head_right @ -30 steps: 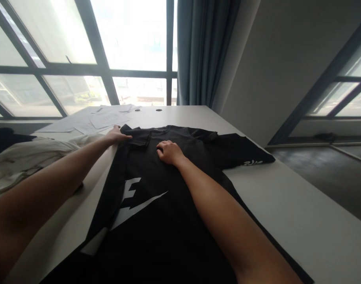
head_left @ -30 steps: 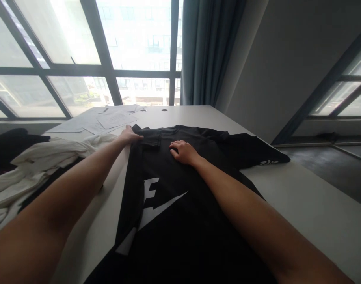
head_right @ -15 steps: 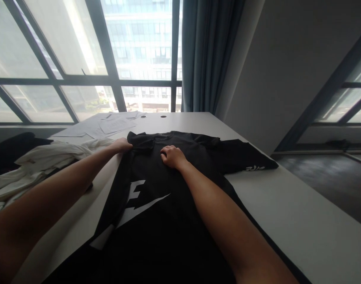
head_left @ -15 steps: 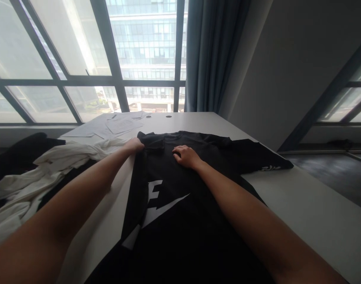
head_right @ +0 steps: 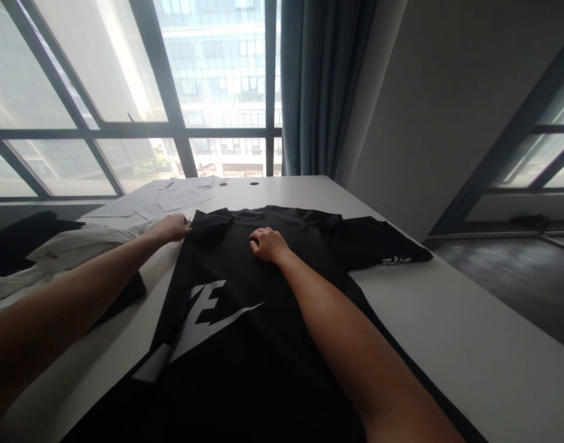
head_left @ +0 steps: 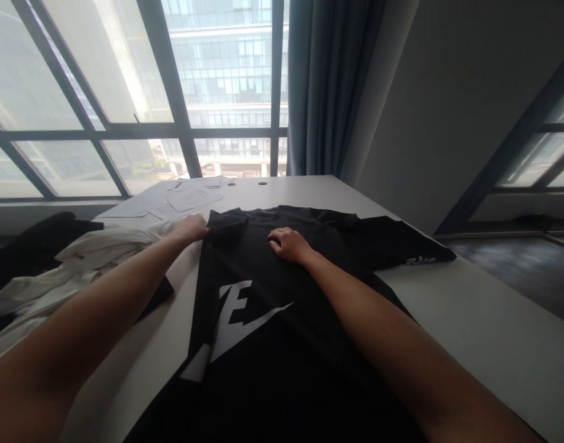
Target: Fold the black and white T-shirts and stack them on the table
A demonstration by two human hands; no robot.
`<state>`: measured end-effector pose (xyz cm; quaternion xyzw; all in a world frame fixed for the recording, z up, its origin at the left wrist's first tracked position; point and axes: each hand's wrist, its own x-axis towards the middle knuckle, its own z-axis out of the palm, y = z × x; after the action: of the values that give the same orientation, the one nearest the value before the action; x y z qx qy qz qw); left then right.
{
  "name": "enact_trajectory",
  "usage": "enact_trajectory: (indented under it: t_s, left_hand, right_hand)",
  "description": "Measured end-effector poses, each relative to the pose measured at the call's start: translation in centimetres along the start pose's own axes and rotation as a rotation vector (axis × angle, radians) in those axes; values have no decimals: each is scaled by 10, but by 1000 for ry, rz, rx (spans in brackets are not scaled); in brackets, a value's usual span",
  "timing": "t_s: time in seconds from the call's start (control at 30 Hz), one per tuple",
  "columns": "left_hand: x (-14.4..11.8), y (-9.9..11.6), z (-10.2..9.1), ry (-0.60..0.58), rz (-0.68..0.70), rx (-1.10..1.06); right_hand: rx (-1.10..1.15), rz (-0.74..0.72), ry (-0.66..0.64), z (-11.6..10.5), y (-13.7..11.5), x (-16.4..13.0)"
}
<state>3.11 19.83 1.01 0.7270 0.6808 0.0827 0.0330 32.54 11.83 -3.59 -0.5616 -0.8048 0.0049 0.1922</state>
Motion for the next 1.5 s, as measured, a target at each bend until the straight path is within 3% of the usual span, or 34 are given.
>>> enact_trajectory:
  t_s: [0.1,0.2,0.33,0.47,0.63,0.93,1.13,1.37,1.5]
  left_hand:
    - [-41,25,4,61,121,156]
    - [-93,41,15,-85,268,202]
    - [-148,44,20,-249,276,226]
    - [-166,35,12,-334,321,212]
    - [-145,24,0,-369,328,82]
    - [-81,49,7,111,316,216]
    - [-38,67,13,68,312,255]
    - [-5,112,3,164,270,23]
    - [4,127,17,97,286,-63]
  right_hand:
    - [-2,0,1,0,0,0]
    - [-5,-2,-8,1,1,1]
    - [-13,16,-22,1,4,3]
    - [1,66,-29,2,8,3]
    - [9,70,-22,4,10,4]
    - [-5,68,-22,3,7,3]
    - [-3,70,-14,2,6,2]
    - [-21,77,-14,1,4,1]
    - [-26,74,-4,1,4,0]
